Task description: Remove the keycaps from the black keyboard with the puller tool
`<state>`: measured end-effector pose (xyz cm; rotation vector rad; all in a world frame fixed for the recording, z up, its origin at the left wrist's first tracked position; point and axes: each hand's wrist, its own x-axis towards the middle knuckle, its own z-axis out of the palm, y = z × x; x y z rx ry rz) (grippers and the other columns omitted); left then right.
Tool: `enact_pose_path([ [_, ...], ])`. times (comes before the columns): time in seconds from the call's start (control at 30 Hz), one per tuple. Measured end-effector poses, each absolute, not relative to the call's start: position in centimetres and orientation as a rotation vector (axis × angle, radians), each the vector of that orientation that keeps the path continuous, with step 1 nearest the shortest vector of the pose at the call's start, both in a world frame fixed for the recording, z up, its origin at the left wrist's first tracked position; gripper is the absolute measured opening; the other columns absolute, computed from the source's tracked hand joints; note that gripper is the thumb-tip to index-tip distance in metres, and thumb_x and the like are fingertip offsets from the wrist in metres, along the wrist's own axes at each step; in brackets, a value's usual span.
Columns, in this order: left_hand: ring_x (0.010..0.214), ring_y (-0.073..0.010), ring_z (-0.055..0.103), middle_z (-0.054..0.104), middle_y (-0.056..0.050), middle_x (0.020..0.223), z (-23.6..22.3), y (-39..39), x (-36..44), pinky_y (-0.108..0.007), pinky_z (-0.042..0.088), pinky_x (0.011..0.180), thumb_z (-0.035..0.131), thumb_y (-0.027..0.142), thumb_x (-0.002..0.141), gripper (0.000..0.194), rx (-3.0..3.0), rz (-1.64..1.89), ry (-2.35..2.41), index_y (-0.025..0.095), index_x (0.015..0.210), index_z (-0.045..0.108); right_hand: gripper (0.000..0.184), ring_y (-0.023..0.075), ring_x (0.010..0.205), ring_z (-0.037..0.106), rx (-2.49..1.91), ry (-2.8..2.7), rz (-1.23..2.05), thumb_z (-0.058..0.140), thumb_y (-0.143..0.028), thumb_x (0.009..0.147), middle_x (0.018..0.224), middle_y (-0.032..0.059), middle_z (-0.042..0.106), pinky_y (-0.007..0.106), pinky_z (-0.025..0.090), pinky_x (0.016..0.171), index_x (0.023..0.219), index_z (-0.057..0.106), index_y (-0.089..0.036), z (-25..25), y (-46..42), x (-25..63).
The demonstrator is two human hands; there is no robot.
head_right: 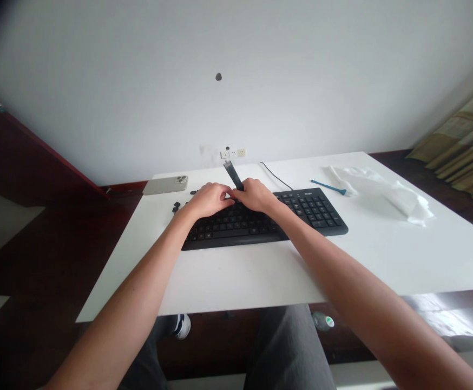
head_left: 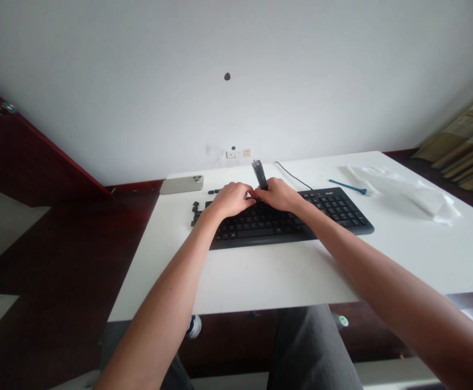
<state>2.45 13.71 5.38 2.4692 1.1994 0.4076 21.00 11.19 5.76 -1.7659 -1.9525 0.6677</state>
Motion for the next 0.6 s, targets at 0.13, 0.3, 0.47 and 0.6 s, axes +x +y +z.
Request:
enact_pose_path([
  [0.13,0.069,-0.0177,0.061,0.07,-0.003,0.079,5.51,13.56,2.47,-0.03,0.035,0.06,0.069,0.029,0.088,0.015,2.457,0.401,1.214,0.023,0.098,0.078,0.03,0.0152,0.055,0.053,-1.796,-1.903,0.714,0.058,-0.034,0.084,0.058,0.0049,0.061,0.029,0.033,0.054,0.059,0.06,-0.017,5.78,11.22,21.08],
  [0.3,0.071,-0.0184,0.062,0.071,-0.003,0.079,5.57,13.5,2.49,-0.03,0.036,0.061,0.069,0.028,0.089,0.014,2.488,0.392,1.215,0.023,0.097,0.079,0.034,0.0149,0.056,0.054,-1.745,-1.964,0.693,0.059,-0.038,0.086,0.057,0.0045,0.059,0.028,0.034,0.055,0.058,0.058,-0.017,6.03,11.06,21.12],
  [0.47,0.073,-0.0195,0.063,0.071,-0.003,0.079,5.47,13.45,2.4,-0.03,0.038,0.063,0.072,0.034,0.088,0.017,2.493,0.42,1.249,0.024,0.101,0.079,0.035,0.0146,0.055,0.053,-1.758,-1.971,0.669,0.059,-0.037,0.086,0.057,0.0045,0.061,0.028,0.034,0.054,0.058,0.059,-0.017,5.99,11.05,21.11],
  [0.6,0.073,-0.0194,0.064,0.071,-0.003,0.08,5.41,13.47,2.34,-0.03,0.039,0.064,0.072,0.035,0.088,0.018,2.482,0.415,1.255,0.025,0.102,0.08,0.029,0.0158,0.056,0.056,-1.834,-1.889,0.676,0.058,-0.032,0.083,0.058,0.0057,0.063,0.028,0.035,0.054,0.059,0.063,-0.017,5.89,11.13,21.03],
])
